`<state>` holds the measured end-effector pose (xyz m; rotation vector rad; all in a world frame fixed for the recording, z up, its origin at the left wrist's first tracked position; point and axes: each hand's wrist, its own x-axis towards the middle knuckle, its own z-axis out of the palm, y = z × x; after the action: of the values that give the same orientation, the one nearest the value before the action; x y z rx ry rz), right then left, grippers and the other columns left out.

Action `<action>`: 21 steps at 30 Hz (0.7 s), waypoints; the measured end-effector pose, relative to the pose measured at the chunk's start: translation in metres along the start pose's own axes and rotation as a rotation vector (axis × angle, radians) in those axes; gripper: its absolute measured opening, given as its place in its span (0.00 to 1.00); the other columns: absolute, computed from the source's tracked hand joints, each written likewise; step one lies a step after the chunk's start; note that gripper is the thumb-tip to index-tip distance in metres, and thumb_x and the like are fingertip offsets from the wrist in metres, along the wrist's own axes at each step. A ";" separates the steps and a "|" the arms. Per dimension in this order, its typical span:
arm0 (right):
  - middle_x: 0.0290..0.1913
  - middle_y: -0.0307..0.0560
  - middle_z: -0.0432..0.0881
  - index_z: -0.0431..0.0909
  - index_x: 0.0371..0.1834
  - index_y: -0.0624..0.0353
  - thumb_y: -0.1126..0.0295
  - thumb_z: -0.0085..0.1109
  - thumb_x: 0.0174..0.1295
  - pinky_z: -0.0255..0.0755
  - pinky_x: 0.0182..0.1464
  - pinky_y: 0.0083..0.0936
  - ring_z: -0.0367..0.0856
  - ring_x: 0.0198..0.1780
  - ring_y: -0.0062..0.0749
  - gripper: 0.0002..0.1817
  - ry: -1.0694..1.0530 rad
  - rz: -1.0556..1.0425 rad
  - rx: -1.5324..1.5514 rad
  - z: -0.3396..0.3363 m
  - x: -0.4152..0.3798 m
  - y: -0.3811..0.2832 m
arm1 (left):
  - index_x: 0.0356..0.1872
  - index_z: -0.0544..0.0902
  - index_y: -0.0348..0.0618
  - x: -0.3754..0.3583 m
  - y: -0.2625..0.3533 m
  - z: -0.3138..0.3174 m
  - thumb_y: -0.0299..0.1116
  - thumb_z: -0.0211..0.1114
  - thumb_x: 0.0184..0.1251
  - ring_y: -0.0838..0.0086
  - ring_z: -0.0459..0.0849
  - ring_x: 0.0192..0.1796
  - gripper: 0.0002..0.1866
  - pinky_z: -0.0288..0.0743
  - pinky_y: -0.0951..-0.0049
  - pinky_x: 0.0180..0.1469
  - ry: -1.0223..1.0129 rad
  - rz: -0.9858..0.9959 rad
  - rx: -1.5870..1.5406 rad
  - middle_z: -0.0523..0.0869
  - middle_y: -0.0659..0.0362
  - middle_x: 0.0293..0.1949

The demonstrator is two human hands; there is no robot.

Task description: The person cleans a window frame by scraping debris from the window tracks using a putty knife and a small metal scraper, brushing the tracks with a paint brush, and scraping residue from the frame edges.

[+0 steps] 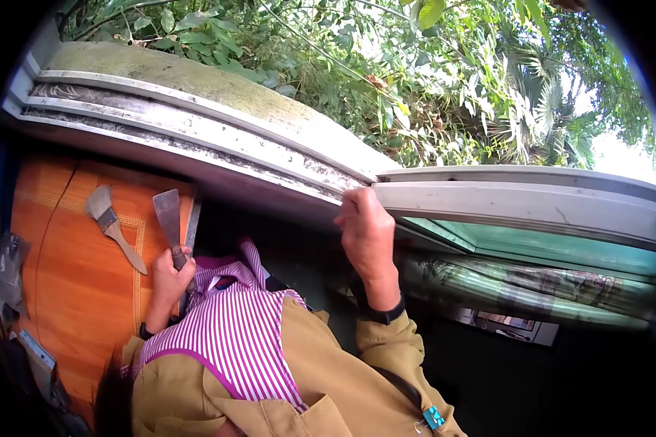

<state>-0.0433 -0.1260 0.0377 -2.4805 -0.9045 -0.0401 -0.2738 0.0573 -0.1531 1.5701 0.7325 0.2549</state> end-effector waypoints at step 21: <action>0.18 0.40 0.75 0.72 0.38 0.61 0.80 0.55 0.63 0.66 0.18 0.15 0.74 0.15 0.17 0.03 0.178 0.269 -0.124 -0.038 0.015 -0.013 | 0.33 0.79 0.28 0.001 -0.004 0.000 0.24 0.61 0.50 0.76 0.76 0.20 0.10 0.69 0.73 0.24 -0.039 0.000 0.020 0.76 0.57 0.18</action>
<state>-0.0345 -0.1261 0.0802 -2.6415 -0.5043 -0.2279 -0.2741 0.0583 -0.1571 1.5898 0.7066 0.2174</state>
